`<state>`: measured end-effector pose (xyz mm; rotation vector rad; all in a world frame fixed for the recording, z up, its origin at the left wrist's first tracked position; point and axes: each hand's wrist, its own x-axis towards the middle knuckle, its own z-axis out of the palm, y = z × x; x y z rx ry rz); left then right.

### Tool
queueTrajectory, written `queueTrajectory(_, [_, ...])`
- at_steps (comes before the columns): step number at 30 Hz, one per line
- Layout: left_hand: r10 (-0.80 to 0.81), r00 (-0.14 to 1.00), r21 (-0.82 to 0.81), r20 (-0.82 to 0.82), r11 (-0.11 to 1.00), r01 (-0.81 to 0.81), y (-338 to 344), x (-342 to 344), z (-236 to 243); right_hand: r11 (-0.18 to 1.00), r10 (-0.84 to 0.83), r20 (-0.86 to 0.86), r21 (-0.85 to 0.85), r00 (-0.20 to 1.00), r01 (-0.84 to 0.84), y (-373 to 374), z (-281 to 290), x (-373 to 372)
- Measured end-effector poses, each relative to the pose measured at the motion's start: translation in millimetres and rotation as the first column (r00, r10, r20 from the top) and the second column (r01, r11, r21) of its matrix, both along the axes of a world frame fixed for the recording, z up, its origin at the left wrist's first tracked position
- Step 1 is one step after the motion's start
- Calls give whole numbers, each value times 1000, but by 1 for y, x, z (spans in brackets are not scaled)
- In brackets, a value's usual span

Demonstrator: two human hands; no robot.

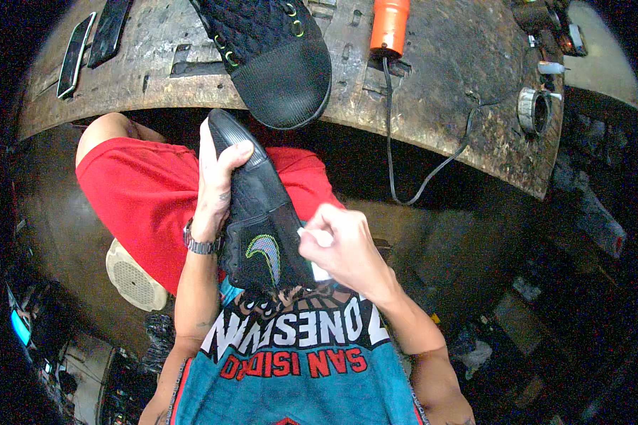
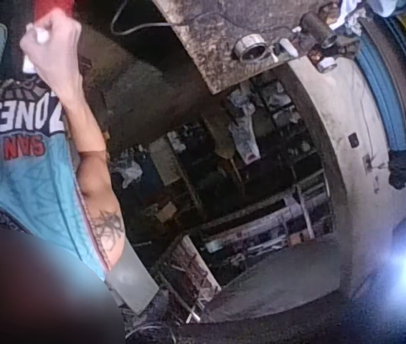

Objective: The person uses a heated soldering iron to apply adhesive to the sole of a black sneaker, then presses the sole to bond it. They repeat the process on multiple areas of the sole and briefly wipe the shoe with a cloth.

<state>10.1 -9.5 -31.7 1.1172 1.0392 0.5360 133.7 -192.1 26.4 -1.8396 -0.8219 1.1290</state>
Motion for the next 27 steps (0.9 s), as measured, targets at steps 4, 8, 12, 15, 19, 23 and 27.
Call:
queueTrajectory(4, [-27,999,-4,27,1000,27,1,0,0,998,0,25,-68,1000,1,-1,0,-3])
queueTrajectory(8, [-36,999,-4,25,999,36,1,0,-1,993,20,83,-119,996,-9,-5,4,-7])
queueTrajectory(12, [-23,1000,51,-2,998,23,2,2,-4,998,-27,53,-59,998,31,-8,-2,-8])
queueTrajectory(15, [-29,1000,-15,8,999,29,0,-1,-3,997,-73,45,-20,996,74,-14,-4,-14])
queueTrajectory(19, [-27,1000,-20,2,999,27,2,0,-6,992,-57,52,113,997,51,-13,-10,-9])
queueTrajectory(23, [-37,999,-59,-9,998,36,3,-2,-8,955,-268,-336,28,903,294,-4,-20,11])
queueTrajectory(27, [-21,999,-127,42,992,26,1,-3,-7,952,-280,-540,-52,794,301,-18,-15,24])
